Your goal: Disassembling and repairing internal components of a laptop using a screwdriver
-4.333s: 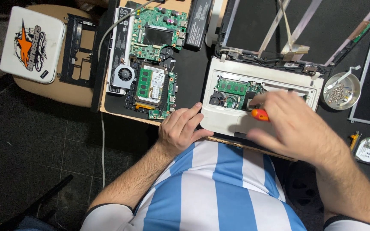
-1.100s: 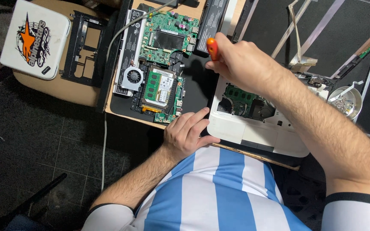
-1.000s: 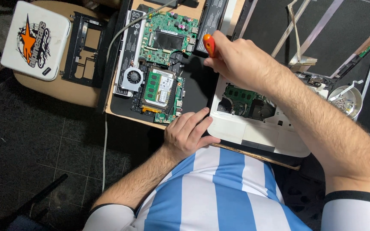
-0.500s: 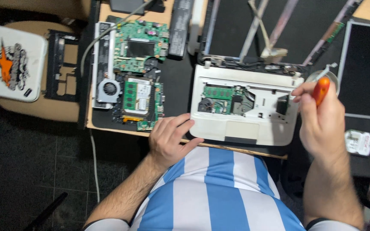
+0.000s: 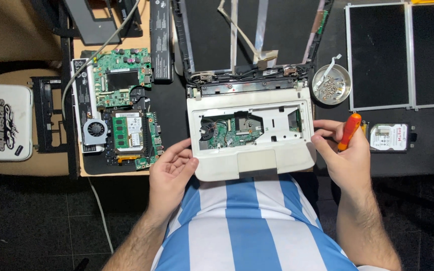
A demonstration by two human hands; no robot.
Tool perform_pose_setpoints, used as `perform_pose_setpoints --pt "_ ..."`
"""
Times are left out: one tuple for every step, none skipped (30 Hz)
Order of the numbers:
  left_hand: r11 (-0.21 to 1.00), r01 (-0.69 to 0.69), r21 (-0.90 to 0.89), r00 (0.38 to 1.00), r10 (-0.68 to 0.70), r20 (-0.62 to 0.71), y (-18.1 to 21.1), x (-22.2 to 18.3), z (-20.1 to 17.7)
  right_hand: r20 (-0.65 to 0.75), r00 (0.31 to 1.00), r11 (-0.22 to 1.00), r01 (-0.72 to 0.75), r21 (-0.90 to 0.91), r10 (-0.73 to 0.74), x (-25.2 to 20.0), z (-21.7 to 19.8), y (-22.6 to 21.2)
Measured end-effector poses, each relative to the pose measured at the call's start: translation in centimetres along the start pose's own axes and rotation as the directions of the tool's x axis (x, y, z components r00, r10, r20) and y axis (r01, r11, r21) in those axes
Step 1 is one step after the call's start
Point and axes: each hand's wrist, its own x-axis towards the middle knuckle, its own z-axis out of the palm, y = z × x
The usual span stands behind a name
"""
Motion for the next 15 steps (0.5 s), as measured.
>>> perform_pose_setpoints --pt "1.000 0.000 0.002 1.000 0.000 0.006 0.2 0.0 -0.1 -0.006 1.000 1.000 -0.001 0.001 0.001 -0.3 -0.1 -0.3" --pt "0.999 0.040 -0.034 0.999 -0.039 0.030 0.3 -0.1 -0.2 -0.004 1.000 0.999 -0.014 0.043 0.014 -0.6 -0.3 -0.5" --pt "0.994 0.081 -0.069 0.995 -0.077 0.055 0.5 -0.2 -0.4 -0.002 1.000 0.996 -0.026 0.085 0.027 -0.8 -0.3 -0.7" --pt "0.994 0.083 -0.067 0.995 -0.079 0.058 0.7 -0.1 -0.4 -0.006 1.000 0.996 -0.028 0.086 0.029 -0.9 -0.7 0.3" --pt "0.991 0.106 -0.087 0.990 -0.097 0.098 0.9 -0.1 -0.4 0.018 0.999 0.982 -0.034 0.185 0.031 -1.0 -1.2 1.4" --pt "0.986 0.127 -0.105 0.984 -0.112 0.138 1.1 0.0 -0.4 0.041 0.999 0.958 -0.040 0.282 0.030 -1.1 -1.6 2.5" --pt "0.986 0.127 -0.103 0.984 -0.112 0.141 1.0 0.0 -0.5 0.037 0.999 0.958 -0.039 0.284 0.030 -1.0 -2.0 2.8" --pt "0.987 0.130 -0.090 0.976 -0.112 0.186 1.0 0.1 -0.6 0.059 0.994 0.932 -0.108 0.345 0.094 -0.8 -2.4 3.0" --pt "0.988 0.133 -0.077 0.967 -0.112 0.230 1.0 0.2 -0.7 0.084 0.984 0.898 -0.176 0.403 0.155 -0.6 -2.8 3.3" --pt "0.989 0.129 -0.075 0.966 -0.108 0.234 0.8 0.3 -0.8 0.080 0.985 0.898 -0.172 0.405 0.152 -0.4 -3.3 3.8" --pt "0.974 0.193 -0.123 0.954 -0.157 0.256 0.6 0.4 -0.9 0.112 0.985 0.867 -0.168 0.469 0.130 -0.2 -3.8 4.4" --pt "0.952 0.256 -0.169 0.938 -0.203 0.280 0.3 0.4 -1.0 0.143 0.984 0.831 -0.166 0.531 0.106 0.0 -4.3 5.0" --pt "0.953 0.253 -0.167 0.938 -0.200 0.282 0.2 0.4 -1.1 0.140 0.985 0.831 -0.162 0.533 0.102 0.3 -4.3 5.1" --pt "0.945 0.279 -0.168 0.931 -0.223 0.290 0.0 0.4 -1.2 0.146 0.981 0.842 -0.187 0.506 0.130 0.7 -4.3 5.1" --pt "0.937 0.305 -0.169 0.922 -0.246 0.298 -0.1 0.5 -1.3 0.151 0.976 0.851 -0.213 0.480 0.159 1.1 -4.3 5.2"
